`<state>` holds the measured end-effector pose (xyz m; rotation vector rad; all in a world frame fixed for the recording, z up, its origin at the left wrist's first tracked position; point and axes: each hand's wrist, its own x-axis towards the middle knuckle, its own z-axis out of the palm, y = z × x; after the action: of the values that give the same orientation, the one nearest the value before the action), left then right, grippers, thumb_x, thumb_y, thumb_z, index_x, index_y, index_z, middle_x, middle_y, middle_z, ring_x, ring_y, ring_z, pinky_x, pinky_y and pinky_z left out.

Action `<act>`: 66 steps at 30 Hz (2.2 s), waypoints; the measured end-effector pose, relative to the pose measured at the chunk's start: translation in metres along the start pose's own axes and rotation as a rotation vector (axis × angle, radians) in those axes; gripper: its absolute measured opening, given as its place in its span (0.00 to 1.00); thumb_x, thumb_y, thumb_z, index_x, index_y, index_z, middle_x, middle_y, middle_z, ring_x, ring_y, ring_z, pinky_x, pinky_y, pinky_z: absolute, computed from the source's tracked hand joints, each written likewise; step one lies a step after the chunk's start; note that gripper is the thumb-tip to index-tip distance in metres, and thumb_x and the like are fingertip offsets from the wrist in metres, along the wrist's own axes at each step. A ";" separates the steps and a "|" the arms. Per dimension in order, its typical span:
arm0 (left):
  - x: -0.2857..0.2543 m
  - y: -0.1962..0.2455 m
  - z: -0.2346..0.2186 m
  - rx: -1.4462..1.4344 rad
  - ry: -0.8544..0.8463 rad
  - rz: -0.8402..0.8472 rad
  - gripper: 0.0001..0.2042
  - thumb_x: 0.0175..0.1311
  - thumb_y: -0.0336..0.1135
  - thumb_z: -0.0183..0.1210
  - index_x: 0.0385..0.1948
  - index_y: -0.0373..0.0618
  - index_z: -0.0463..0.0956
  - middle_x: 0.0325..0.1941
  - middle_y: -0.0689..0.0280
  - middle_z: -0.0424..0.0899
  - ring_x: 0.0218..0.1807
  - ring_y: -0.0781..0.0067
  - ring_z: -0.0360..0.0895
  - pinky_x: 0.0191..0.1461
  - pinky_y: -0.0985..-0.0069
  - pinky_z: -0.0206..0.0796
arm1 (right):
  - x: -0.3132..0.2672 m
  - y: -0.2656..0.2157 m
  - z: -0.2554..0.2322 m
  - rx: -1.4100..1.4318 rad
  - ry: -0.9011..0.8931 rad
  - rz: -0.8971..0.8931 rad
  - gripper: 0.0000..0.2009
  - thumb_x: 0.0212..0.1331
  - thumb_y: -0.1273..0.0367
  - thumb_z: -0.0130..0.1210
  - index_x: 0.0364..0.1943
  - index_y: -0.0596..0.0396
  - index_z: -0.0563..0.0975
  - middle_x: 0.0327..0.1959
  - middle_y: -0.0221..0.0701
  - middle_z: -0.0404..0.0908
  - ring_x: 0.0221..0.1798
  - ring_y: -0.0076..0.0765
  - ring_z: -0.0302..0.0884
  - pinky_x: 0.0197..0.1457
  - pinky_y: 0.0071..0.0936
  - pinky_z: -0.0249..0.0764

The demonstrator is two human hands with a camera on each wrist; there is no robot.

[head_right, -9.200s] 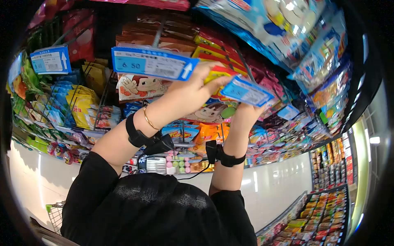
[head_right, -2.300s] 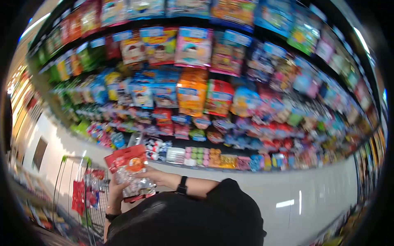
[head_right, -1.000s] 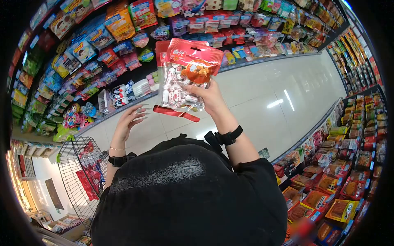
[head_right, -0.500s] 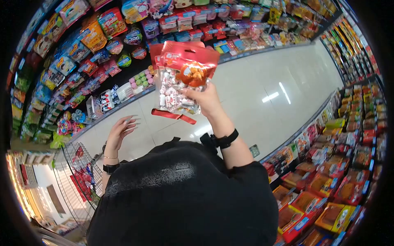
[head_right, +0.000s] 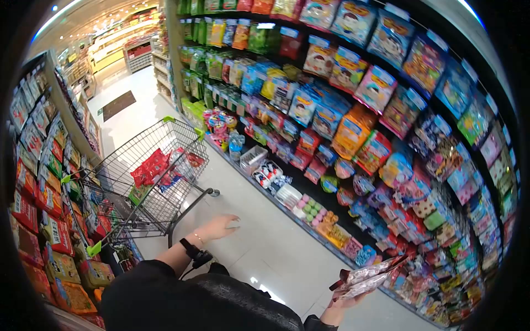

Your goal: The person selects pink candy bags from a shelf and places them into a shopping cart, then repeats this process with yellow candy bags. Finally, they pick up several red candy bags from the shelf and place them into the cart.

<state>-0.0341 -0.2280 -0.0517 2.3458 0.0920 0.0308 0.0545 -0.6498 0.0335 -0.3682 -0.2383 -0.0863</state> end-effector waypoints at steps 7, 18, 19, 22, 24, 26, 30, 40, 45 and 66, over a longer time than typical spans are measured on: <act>-0.057 -0.118 -0.151 0.296 0.518 -0.306 0.28 0.44 0.38 0.63 0.51 0.44 0.67 0.54 0.51 0.69 0.56 0.50 0.65 0.58 0.62 0.57 | 0.070 0.156 0.044 0.125 -0.404 0.179 0.21 0.57 0.55 0.49 0.52 0.48 0.68 0.46 0.26 0.74 0.31 0.39 0.71 0.31 0.35 0.69; -0.036 -0.313 -0.210 0.444 0.249 -0.545 0.45 0.41 0.45 0.66 0.64 0.49 0.50 0.59 0.53 0.66 0.62 0.53 0.60 0.65 0.44 0.38 | 0.089 0.380 0.159 0.027 -0.124 0.780 0.24 0.54 0.55 0.52 0.51 0.53 0.68 0.46 0.36 0.75 0.46 0.43 0.76 0.48 0.42 0.75; -0.028 -0.323 -0.213 0.448 0.227 -0.527 0.43 0.42 0.45 0.66 0.63 0.49 0.51 0.58 0.53 0.68 0.61 0.52 0.61 0.65 0.44 0.38 | 0.094 0.390 0.160 -0.039 -0.136 0.739 0.25 0.53 0.57 0.54 0.53 0.54 0.67 0.47 0.36 0.75 0.47 0.44 0.75 0.50 0.43 0.74; -0.001 -0.353 -0.210 0.408 0.263 -0.444 0.39 0.45 0.43 0.64 0.61 0.44 0.55 0.56 0.52 0.69 0.60 0.50 0.62 0.65 0.53 0.46 | 0.114 0.415 0.158 -0.140 -0.136 0.686 0.27 0.51 0.60 0.57 0.55 0.53 0.65 0.49 0.36 0.74 0.50 0.44 0.74 0.53 0.43 0.72; 0.020 -0.372 -0.204 0.316 0.302 -0.373 0.33 0.50 0.38 0.60 0.58 0.37 0.57 0.54 0.48 0.69 0.58 0.47 0.63 0.61 0.61 0.55 | 0.128 0.430 0.158 -0.179 -0.158 0.696 0.27 0.51 0.62 0.56 0.57 0.53 0.64 0.51 0.35 0.73 0.53 0.42 0.72 0.57 0.44 0.68; 0.031 -0.388 -0.190 0.188 0.357 -0.372 0.26 0.54 0.32 0.55 0.56 0.35 0.60 0.47 0.47 0.73 0.50 0.45 0.68 0.52 0.61 0.63 | 0.144 0.446 0.152 -0.174 -0.159 0.694 0.27 0.52 0.62 0.56 0.57 0.53 0.64 0.51 0.34 0.73 0.52 0.41 0.72 0.57 0.43 0.68; 0.041 -0.361 -0.204 0.183 0.403 -0.419 0.21 0.54 0.28 0.52 0.52 0.36 0.64 0.38 0.46 0.76 0.40 0.46 0.73 0.44 0.59 0.65 | 0.186 0.487 0.142 -0.225 -0.129 0.661 0.25 0.52 0.64 0.55 0.56 0.54 0.65 0.50 0.33 0.74 0.52 0.38 0.73 0.55 0.41 0.70; 0.093 -0.435 -0.246 0.228 0.435 -0.616 0.14 0.54 0.29 0.49 0.43 0.40 0.71 0.32 0.48 0.77 0.36 0.44 0.73 0.38 0.56 0.64 | 0.316 0.608 0.196 -0.442 -0.269 0.566 0.24 0.48 0.70 0.59 0.51 0.59 0.68 0.46 0.29 0.75 0.50 0.25 0.70 0.55 0.23 0.64; 0.118 -0.489 -0.285 0.363 0.544 -0.694 0.12 0.60 0.34 0.48 0.40 0.37 0.72 0.30 0.48 0.78 0.35 0.44 0.74 0.38 0.56 0.65 | 0.353 0.663 0.216 -0.439 -0.221 0.609 0.22 0.50 0.74 0.58 0.52 0.61 0.68 0.49 0.31 0.74 0.52 0.26 0.70 0.56 0.23 0.64; 0.187 -0.714 -0.456 0.209 0.468 -0.755 0.15 0.61 0.36 0.45 0.43 0.34 0.69 0.39 0.44 0.77 0.44 0.41 0.72 0.46 0.57 0.63 | 0.315 0.677 0.271 -0.715 -0.042 0.177 0.18 0.49 0.76 0.58 0.47 0.62 0.71 0.43 0.32 0.78 0.46 0.26 0.75 0.51 0.23 0.68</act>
<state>0.0881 0.6095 -0.2422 2.3147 1.2440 0.2026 0.3866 0.0662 0.1222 -1.1015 -0.2097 0.0150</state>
